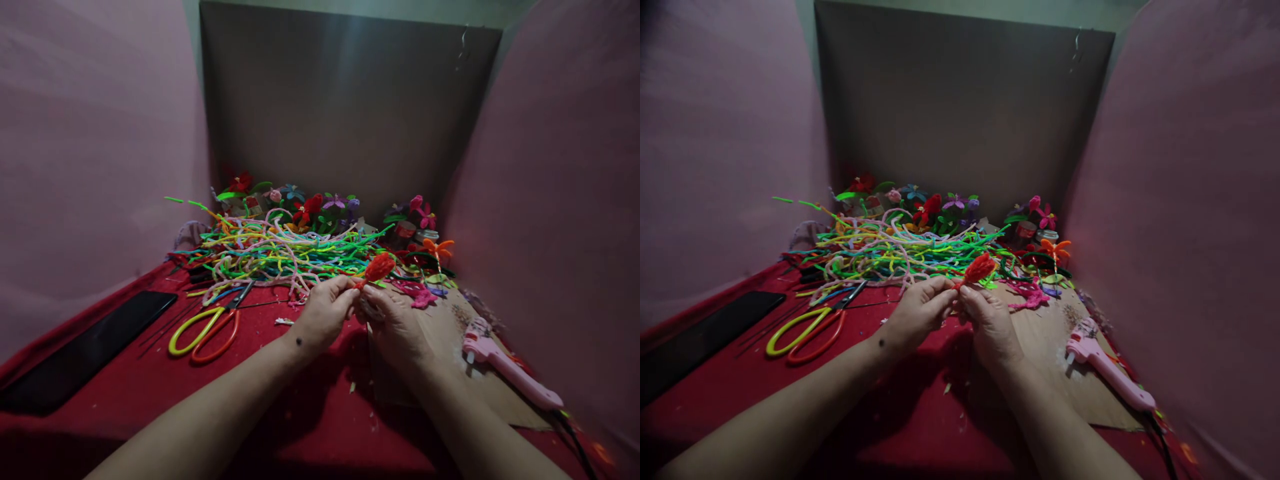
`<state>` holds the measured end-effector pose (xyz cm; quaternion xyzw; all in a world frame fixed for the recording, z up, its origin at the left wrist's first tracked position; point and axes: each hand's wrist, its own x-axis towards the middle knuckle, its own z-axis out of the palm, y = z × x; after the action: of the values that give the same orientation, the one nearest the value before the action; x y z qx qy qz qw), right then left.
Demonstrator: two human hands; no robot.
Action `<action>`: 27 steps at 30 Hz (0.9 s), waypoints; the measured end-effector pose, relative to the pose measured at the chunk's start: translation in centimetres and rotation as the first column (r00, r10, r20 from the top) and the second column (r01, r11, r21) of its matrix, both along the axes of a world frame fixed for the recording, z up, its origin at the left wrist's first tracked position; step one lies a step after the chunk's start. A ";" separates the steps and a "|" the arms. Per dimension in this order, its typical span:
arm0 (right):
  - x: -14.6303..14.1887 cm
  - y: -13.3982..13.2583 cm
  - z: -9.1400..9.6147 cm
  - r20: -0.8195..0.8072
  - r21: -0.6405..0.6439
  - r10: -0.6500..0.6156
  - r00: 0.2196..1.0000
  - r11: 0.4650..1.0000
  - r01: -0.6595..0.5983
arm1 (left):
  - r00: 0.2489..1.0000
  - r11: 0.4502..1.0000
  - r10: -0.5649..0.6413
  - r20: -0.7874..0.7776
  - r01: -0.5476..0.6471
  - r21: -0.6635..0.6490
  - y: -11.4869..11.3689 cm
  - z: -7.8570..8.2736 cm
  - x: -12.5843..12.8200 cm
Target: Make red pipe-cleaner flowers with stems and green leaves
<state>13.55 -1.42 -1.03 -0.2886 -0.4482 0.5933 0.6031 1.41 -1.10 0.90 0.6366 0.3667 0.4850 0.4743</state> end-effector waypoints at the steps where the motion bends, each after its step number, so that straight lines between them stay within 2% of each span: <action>1: 0.0 0.1 -0.1 -0.010 -0.005 0.003 1.000 1.000 -0.003 | 0.996 0.994 -0.048 0.071 0.055 -0.093 0.0 0.2 0.0; 3: 0.1 0.4 -0.4 -0.035 -0.011 0.014 0.999 1.000 -0.015 | 0.972 0.956 -0.126 0.198 0.172 -0.236 -0.1 0.4 0.0; 5: 0.2 0.8 -0.8 -0.054 -0.012 0.036 0.998 0.999 -0.037 | 0.936 0.910 -0.185 0.300 0.278 -0.306 0.0 0.4 -0.2; 9: 0.0 1.0 -1.0 -0.084 -0.022 0.053 0.995 0.998 -0.055 | 0.851 0.833 -0.282 0.443 0.446 -0.326 0.2 0.0 -0.7; 14: -0.3 0.3 -0.2 -0.105 -0.048 0.064 0.992 0.996 -0.069 | 0.779 0.772 -0.346 0.523 0.553 -0.314 0.4 -0.1 -1.0; 16: -0.2 0.2 -0.1 -0.095 -0.008 0.042 0.995 0.999 -0.043 | 0.802 0.782 -0.366 0.472 0.539 -0.311 0.4 0.1 -1.0; 17: -0.2 0.1 -0.1 -0.087 0.015 0.033 0.996 0.999 -0.031 | 0.830 0.806 -0.367 0.419 0.509 -0.302 0.4 0.2 -1.0; 20: -0.1 0.1 -0.2 -0.041 0.075 0.012 0.999 0.997 -0.009 | 0.943 0.932 -0.275 0.184 0.309 -0.191 0.2 0.5 -0.8; 22: -0.1 -0.1 -0.2 0.008 0.111 -0.016 1.000 0.994 0.015 | 0.982 0.980 -0.181 0.049 0.184 -0.072 0.1 0.5 -0.7; 24: -0.1 -0.3 -0.1 0.064 0.158 -0.057 0.996 0.986 0.046 | 0.988 0.988 -0.153 -0.015 0.153 -0.005 0.2 0.4 -0.7; 27: -0.1 -0.6 0.3 0.138 0.264 -0.170 0.976 0.956 0.129 | 0.978 0.978 -0.208 -0.016 0.208 -0.014 0.4 0.2 -0.8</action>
<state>13.46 -2.06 -0.78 -0.2889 -0.5437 0.4587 0.6407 0.58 -0.66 1.13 0.6728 0.3053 0.4249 0.5230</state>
